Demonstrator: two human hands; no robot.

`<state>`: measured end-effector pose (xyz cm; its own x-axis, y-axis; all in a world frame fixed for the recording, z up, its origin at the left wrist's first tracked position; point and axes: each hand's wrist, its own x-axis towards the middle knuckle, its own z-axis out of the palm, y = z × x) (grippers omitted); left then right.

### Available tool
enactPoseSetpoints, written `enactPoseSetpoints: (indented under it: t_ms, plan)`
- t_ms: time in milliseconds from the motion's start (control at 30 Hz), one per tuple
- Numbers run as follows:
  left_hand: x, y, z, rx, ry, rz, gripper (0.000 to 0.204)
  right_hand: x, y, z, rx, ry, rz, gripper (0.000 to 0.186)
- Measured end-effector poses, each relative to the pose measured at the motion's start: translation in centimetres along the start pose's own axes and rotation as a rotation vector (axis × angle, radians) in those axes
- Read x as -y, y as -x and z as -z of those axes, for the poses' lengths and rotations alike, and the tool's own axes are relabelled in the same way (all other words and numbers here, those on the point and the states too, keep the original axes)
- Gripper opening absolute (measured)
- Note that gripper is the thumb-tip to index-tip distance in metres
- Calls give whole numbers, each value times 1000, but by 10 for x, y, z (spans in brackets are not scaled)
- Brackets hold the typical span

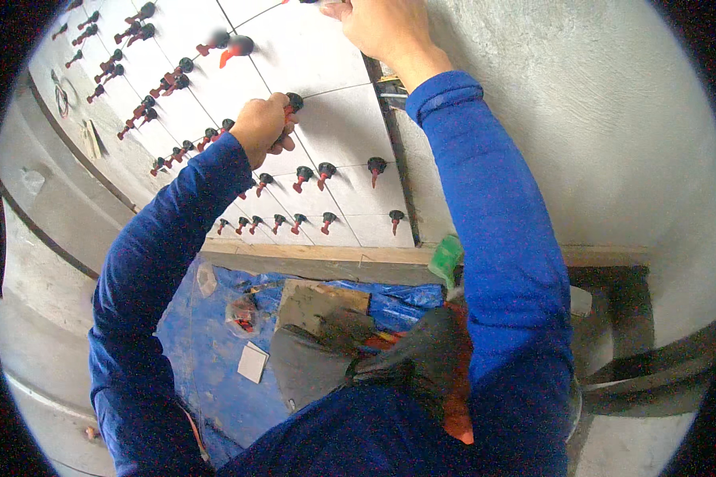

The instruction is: The person installs white ceramic tiles on a wall using red and black tile leveling clips and wedges. They use a green rubber mallet to tap the tiles into place and adjust the leveling system to ensure even spacing and alignment.

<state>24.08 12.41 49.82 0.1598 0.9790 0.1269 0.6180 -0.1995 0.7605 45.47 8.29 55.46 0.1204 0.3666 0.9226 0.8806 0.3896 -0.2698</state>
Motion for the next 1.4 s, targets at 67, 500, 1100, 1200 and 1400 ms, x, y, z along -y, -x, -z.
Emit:
enactPoseSetpoints:
  t_ms: [67, 500, 1100, 1200, 1400]
  plan:
    - [1, 5, 0, 6, 202, 81, 35, 0, 0, 0, -2, -2, -6, 30]
    - [0, 21, 19, 258, 645, 178, 23, -26, -1, -23, -90, 75, 156, 40]
    - [48, 97, 19, 60, 994, -97, 27, -15, 1, -13, 23, 46, 21, 38]
    - [30, 57, 40, -405, 386, -501, 29, -13, 2, -13, 19, 37, 16, 39]
    - [15, -7, 48, -938, -316, -920, 38, -13, 2, -10, 41, 65, 1, 39]
